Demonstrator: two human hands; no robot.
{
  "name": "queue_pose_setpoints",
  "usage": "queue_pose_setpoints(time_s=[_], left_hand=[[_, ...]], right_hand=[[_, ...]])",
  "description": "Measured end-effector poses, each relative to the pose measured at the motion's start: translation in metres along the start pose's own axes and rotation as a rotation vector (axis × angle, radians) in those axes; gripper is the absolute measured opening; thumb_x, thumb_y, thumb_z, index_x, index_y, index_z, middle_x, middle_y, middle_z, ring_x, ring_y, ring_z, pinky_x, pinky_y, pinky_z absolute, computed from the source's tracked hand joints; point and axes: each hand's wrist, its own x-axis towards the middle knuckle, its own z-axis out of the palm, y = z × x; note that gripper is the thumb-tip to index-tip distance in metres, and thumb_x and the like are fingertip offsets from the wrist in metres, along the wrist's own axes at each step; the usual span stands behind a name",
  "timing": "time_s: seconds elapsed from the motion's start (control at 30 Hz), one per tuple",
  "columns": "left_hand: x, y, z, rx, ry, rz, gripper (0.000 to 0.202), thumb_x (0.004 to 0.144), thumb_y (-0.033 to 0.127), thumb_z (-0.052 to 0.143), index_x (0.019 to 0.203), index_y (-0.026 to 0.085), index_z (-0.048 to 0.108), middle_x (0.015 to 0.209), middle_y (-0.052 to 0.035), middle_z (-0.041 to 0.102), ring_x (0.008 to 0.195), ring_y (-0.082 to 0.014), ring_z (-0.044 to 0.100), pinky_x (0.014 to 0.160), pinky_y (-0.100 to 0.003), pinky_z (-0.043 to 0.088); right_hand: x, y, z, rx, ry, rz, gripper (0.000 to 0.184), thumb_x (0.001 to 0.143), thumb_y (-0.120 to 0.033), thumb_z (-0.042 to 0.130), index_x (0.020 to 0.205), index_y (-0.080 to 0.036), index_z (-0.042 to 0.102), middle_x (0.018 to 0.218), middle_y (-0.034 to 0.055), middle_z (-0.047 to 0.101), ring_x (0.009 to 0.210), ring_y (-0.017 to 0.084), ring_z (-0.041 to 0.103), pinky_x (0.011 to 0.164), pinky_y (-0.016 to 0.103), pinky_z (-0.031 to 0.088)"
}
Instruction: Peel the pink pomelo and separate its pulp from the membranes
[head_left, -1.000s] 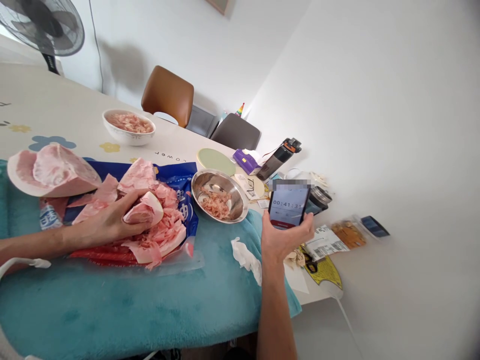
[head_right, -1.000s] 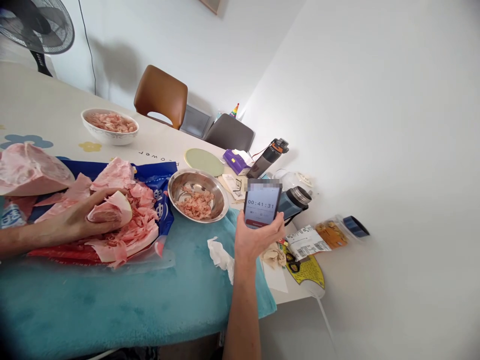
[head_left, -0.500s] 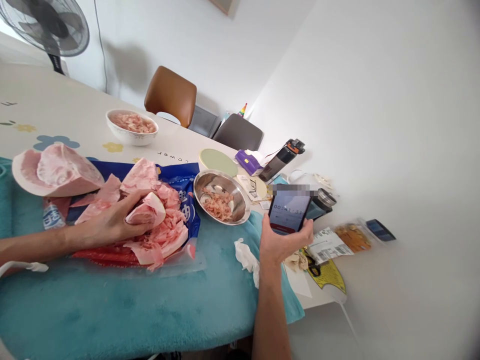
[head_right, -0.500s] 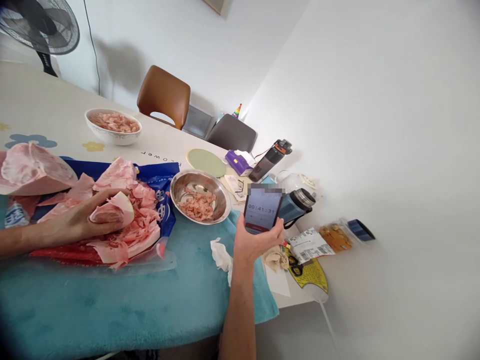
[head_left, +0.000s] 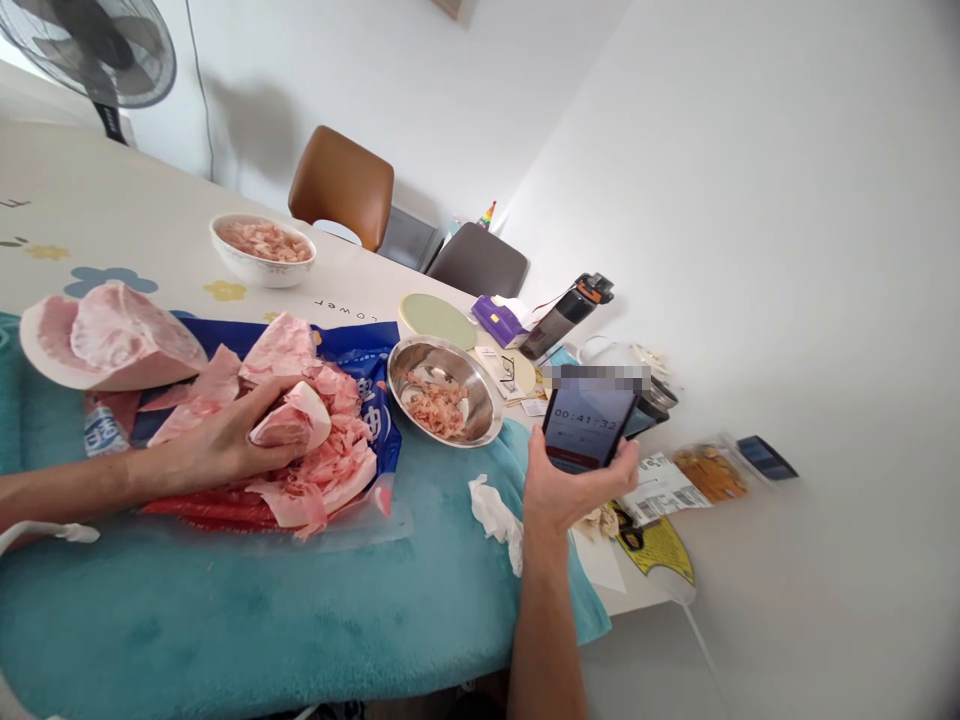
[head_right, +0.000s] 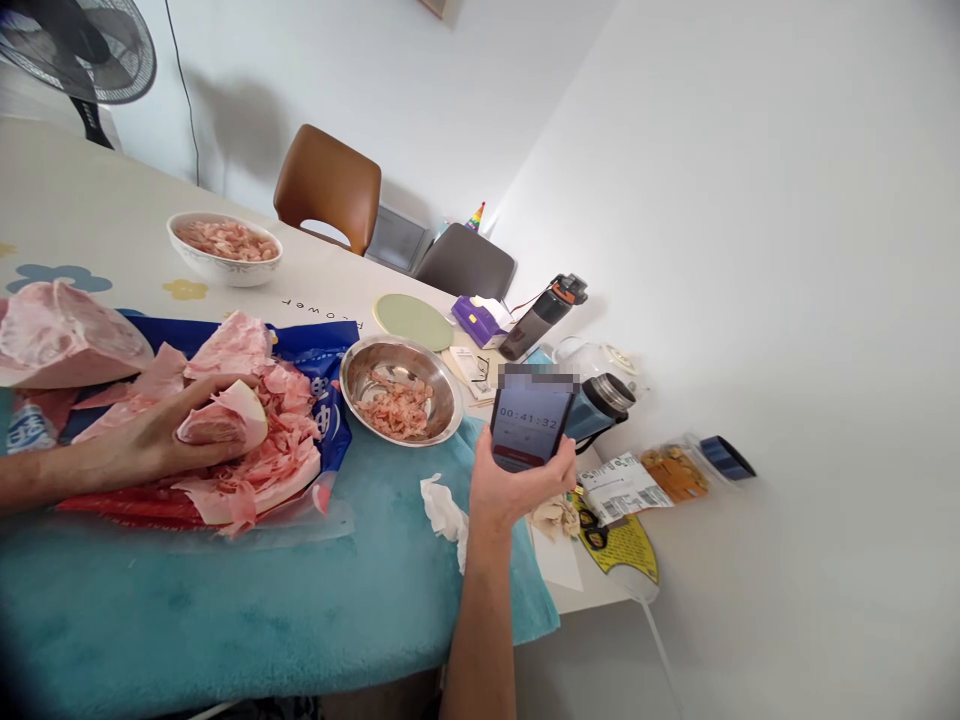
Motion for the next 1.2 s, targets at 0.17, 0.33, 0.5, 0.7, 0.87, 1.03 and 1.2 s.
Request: queue_pose_setpoints(time_s=[0.17,0.33,0.5,0.7,0.87,1.03,1.2], left_hand=[[-0.001,0.003,-0.001,-0.022,-0.01,0.0,0.07,0.074,0.066,0.057,0.129,0.023,0.05,0.09,0.001,0.07,0.083,-0.0234,0.068,0.086,-0.038,0.058],[-0.001,0.0,0.001,-0.028,0.033,0.038,0.066,0.072,0.067,0.058,0.126,0.028,0.052,0.093,0.0024,0.069,0.085,-0.0234,0.068,0.081,-0.038,0.059],[-0.001,-0.004,0.001,-0.029,0.029,0.037,0.065,0.072,0.066,0.058,0.127,0.032,0.052,0.091,0.005,0.069,0.084,-0.0214,0.069,0.078,-0.034,0.059],[-0.001,0.0,-0.001,-0.015,0.011,0.021,0.07,0.073,0.068,0.057,0.13,0.028,0.052,0.094,0.0033,0.071,0.087,-0.0234,0.069,0.079,-0.036,0.059],[-0.001,0.0,0.001,-0.027,0.021,0.006,0.075,0.071,0.068,0.057,0.135,0.029,0.049,0.094,0.0032,0.071,0.085,-0.0234,0.069,0.081,-0.037,0.059],[-0.001,-0.002,0.002,-0.036,0.063,0.044,0.072,0.069,0.068,0.06,0.13,0.032,0.051,0.103,0.0029,0.072,0.092,-0.0248,0.068,0.082,-0.038,0.059],[-0.003,0.002,0.002,-0.015,0.064,0.008,0.077,0.07,0.069,0.057,0.137,0.032,0.048,0.101,0.0049,0.072,0.094,-0.0251,0.069,0.084,-0.038,0.058]], right_hand=[[0.001,-0.001,-0.003,-0.01,-0.011,-0.008,0.091,0.074,-0.044,0.074,0.141,-0.009,0.023,0.136,0.0284,0.035,0.133,0.042,0.033,0.1,0.059,0.047],[0.001,0.002,-0.005,-0.006,0.032,-0.037,0.091,0.072,-0.043,0.077,0.141,-0.01,0.027,0.133,0.0271,0.039,0.131,0.043,0.036,0.098,0.059,0.049],[0.001,0.007,-0.007,-0.004,0.071,-0.116,0.095,0.07,-0.043,0.08,0.143,-0.011,0.027,0.134,0.0253,0.038,0.132,0.042,0.039,0.098,0.058,0.051],[0.001,0.005,-0.015,0.014,0.072,-0.088,0.096,0.068,-0.043,0.081,0.142,-0.009,0.03,0.133,0.0272,0.037,0.133,0.043,0.038,0.098,0.06,0.051],[0.002,-0.006,-0.025,-0.004,0.014,0.013,0.094,0.066,-0.042,0.08,0.141,-0.01,0.033,0.132,0.0271,0.039,0.13,0.043,0.041,0.091,0.055,0.057],[0.003,-0.012,-0.03,-0.018,0.019,-0.002,0.095,0.066,-0.043,0.08,0.142,-0.012,0.033,0.133,0.0263,0.039,0.13,0.044,0.038,0.091,0.06,0.055],[0.001,-0.013,-0.032,-0.019,0.025,-0.054,0.093,0.07,-0.045,0.078,0.142,-0.011,0.029,0.133,0.0275,0.035,0.132,0.045,0.035,0.095,0.063,0.052]])
